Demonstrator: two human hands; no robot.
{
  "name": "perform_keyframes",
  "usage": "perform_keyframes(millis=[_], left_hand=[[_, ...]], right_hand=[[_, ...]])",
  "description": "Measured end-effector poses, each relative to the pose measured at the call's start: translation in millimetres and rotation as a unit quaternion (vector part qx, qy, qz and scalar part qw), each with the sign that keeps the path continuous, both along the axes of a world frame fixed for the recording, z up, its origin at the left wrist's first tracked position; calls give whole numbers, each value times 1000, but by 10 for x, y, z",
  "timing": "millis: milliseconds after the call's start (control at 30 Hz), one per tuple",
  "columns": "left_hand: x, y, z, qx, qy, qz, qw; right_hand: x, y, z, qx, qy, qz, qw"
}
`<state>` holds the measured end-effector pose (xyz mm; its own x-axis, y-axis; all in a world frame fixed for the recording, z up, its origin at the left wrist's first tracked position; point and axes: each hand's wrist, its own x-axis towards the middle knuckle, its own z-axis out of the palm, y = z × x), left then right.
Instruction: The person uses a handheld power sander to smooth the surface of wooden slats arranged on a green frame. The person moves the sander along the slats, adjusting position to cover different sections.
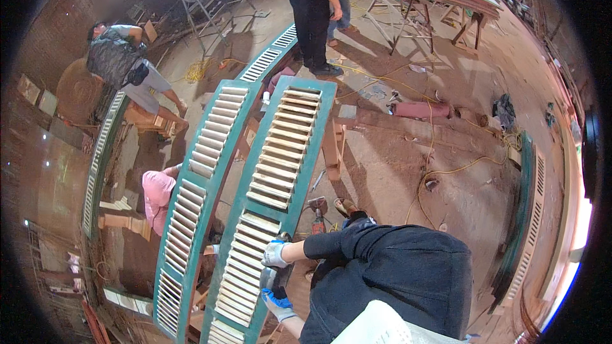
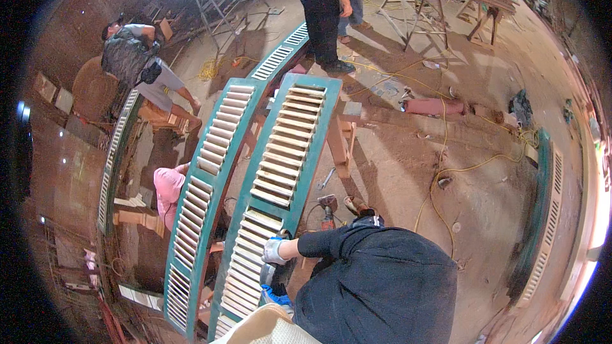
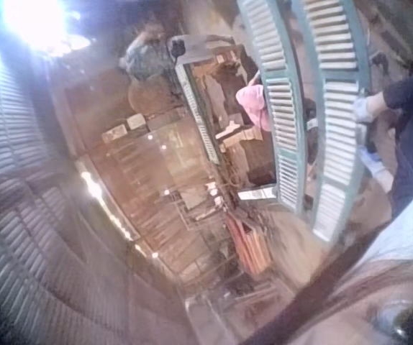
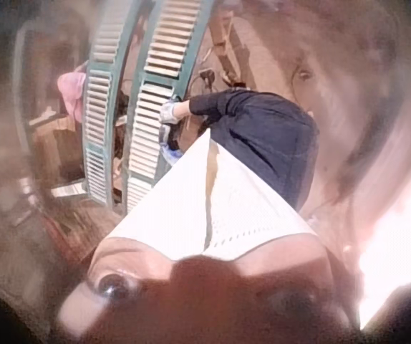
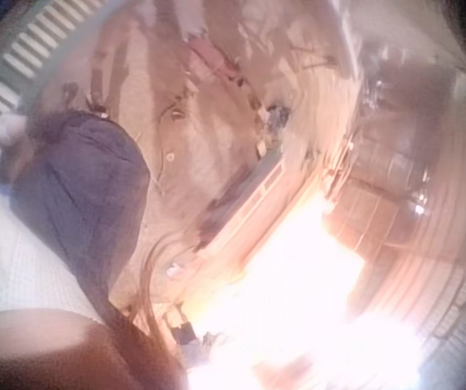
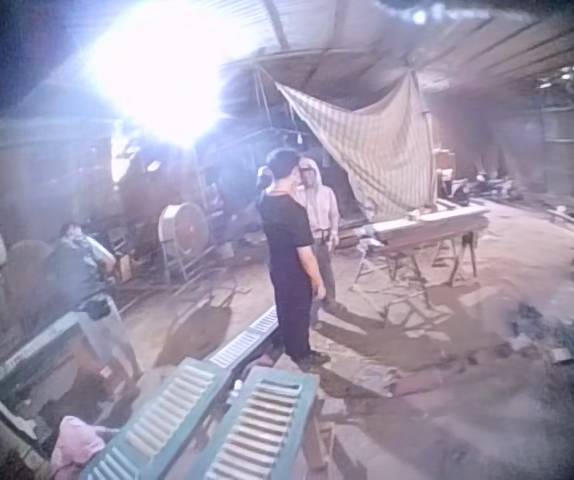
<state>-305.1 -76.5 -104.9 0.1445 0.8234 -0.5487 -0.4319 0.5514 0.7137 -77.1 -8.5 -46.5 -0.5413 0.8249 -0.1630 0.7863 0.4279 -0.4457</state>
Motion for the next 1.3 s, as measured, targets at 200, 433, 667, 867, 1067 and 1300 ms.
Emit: perform_keyframes(millis=[200, 433, 667, 867, 1067, 1300], left_hand=[[25, -92, 132, 60, 108, -9, 992], [-34, -133, 196, 121, 137, -34, 983], [-79, -117, 140, 124, 190, -6, 974], [-22, -170, 236, 144, 180, 17, 973], [-205, -103, 85, 106, 134, 88, 981], [-119, -330, 182, 36, 93, 164, 981]], right_hand=[[-49, -37, -55, -20, -13, 1, 1000], [-102, -17, -45, -10, -15, 35, 999], [-152, -26, 10, -30, -4, 9, 999], [-184, -20, 77, -66, -26, 12, 997], [-374, 41, 127, -134, -37, 30, 990], [-521, -21, 22, -123, -44, 22, 991]])
